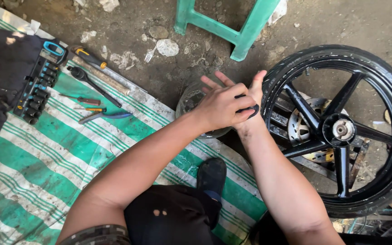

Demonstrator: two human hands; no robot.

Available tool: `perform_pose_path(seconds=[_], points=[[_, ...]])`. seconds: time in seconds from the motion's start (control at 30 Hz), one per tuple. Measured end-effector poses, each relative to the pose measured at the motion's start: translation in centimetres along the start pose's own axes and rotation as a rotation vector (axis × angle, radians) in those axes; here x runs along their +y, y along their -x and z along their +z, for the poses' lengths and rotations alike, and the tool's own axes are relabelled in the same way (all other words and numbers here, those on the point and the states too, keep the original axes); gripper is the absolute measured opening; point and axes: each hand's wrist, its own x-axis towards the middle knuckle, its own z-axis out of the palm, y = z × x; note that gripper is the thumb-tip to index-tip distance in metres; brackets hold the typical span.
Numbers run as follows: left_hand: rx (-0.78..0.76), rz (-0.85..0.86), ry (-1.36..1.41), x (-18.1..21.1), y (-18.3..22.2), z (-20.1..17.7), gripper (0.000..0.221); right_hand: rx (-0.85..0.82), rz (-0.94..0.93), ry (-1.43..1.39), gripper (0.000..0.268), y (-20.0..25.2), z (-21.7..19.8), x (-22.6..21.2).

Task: Cleaning a motorcycle wheel rim and spokes using a cloth and cleaning solution

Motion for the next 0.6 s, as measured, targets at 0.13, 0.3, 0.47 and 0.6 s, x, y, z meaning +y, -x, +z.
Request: perform_pose_path(seconds=[0.13,0.3,0.47,0.6], points=[[-0.028,-0.015,-0.004,-0.6,0.3,-1.4,0.019,-0.021,-0.019,-0.051,0.125,-0.1,-0.4,0.7],[0.021,-0.315,0.046,-0.5,-0.5,-3.1,0.014,0.123,0.069,-0.183,0.138,-0.3,2.6,-1.0],[0.000,-0.291,-0.021,1.4,-0.6,-2.0,0.016,0.023,0.028,-0.137,0.138,-0.7,1.2,-1.1],[-0.135,-0.283,-0.088,1.7,0.9,-2.4,0.012,0.096,-0.006,-0.101,0.141,-0.1,-2.8,-1.7]])
